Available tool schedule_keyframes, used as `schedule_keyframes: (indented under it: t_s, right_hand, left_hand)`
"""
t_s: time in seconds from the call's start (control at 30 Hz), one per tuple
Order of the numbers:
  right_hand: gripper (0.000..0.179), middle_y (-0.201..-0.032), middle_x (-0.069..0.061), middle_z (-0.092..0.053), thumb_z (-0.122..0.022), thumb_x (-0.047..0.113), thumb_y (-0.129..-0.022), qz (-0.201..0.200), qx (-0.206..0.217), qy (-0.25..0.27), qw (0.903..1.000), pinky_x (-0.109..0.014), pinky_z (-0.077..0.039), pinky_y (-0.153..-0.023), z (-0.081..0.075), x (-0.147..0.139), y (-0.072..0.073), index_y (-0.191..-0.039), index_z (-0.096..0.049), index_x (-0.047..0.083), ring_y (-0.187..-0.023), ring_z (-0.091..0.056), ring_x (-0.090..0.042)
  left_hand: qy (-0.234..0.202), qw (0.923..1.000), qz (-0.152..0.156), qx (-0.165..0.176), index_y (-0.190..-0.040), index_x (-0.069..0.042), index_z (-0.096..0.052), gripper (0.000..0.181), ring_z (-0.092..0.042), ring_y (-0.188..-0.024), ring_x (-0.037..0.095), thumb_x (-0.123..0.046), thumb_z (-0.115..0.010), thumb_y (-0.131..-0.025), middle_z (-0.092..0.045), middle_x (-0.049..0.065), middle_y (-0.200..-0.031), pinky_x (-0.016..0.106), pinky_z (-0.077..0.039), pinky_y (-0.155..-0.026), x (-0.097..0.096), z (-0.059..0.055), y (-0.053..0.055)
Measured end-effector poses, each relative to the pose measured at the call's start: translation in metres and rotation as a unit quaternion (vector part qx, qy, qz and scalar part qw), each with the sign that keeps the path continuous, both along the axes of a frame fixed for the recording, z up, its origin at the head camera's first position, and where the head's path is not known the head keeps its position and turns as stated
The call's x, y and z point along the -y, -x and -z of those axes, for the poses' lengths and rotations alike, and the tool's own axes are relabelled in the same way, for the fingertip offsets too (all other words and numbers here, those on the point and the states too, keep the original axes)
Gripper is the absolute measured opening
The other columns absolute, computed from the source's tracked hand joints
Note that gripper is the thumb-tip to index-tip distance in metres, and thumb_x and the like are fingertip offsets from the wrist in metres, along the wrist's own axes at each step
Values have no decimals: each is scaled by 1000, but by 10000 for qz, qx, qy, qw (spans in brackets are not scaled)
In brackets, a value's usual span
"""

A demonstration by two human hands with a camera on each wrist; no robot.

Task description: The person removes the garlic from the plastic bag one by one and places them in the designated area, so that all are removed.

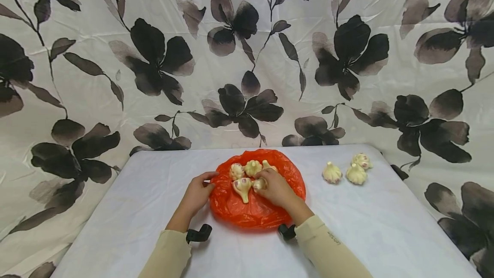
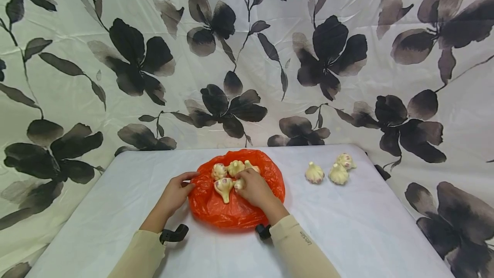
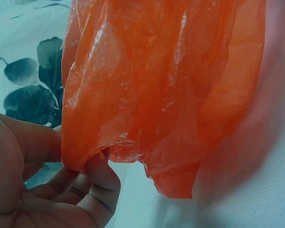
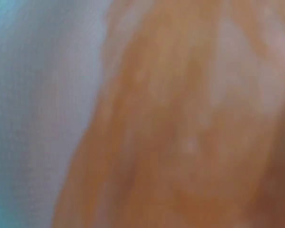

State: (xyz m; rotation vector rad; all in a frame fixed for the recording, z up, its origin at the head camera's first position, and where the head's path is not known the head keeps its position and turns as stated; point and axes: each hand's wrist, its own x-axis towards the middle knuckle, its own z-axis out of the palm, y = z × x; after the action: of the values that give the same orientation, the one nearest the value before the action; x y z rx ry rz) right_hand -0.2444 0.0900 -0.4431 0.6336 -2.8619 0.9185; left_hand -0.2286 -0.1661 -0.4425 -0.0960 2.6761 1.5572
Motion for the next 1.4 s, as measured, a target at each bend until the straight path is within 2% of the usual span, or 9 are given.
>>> schedule_keyframes:
  t_s: [0.17, 0.47, 0.7, 0.93, 1.17, 1.4]
  right_hand:
    - [35, -121, -10, -59, -77, 17, -81, -28, -84, -8, 10000, -47, -46, -102, -1, -2, -1, -113, -64, 13, -113, -57, -30]
    - [35, -129, -11, -56, -76, 19, -82, -42, -54, 80, 9999, -49, -45, -103, -8, -6, -6, -114, -64, 14, -118, -55, -32]
    - [34, -130, -7, -55, -74, 22, -83, -9, -76, 158, 9998, -48, -46, -103, -17, -13, -14, -115, -62, 18, -118, -55, -28]
    - [34, -127, -2, -56, -73, 23, -84, -99, -405, 253, 9988, -44, -48, -102, -25, -20, -21, -116, -62, 20, -116, -56, -23]
    - [36, -128, -3, -57, -74, 24, -84, -65, -530, 311, 9981, -44, -49, -98, -34, -28, -26, -118, -62, 18, -115, -57, -23]
    - [34, -124, 0, -58, -72, 22, -85, -64, -836, 349, 9959, -42, -51, -96, -38, -42, -24, -118, -61, 17, -110, -58, -21]
  left_hand:
    - [-28, 10000, -19, -17, -132, -18, -59, 37, -60, -98, 23, -9, -52, -97, -56, 10, -132, 28, -57, -78, -1, 0, -1]
    - [8, 10000, -47, -54, -131, -18, -59, 36, -59, -100, 24, -8, -53, -96, -58, 11, -128, 29, -57, -79, -2, 1, 0]
    - [14, 10000, -24, -95, -131, -16, -60, 36, -59, -98, 23, -8, -53, -96, -59, 11, -126, 29, -57, -79, -3, 2, 0]
    - [-32, 10000, -31, -24, -131, -18, -59, 37, -59, -98, 24, -9, -52, -97, -58, 10, -128, 29, -57, -78, -3, 3, 2]
    - [-13, 10000, -40, -8, -132, -19, -58, 37, -59, -98, 24, -9, -51, -97, -57, 11, -128, 28, -57, -77, -3, 3, 2]
    - [-13, 10000, -24, 23, -132, -19, -58, 38, -59, -98, 23, -9, -52, -97, -56, 10, -130, 29, -57, -78, -4, 5, 4]
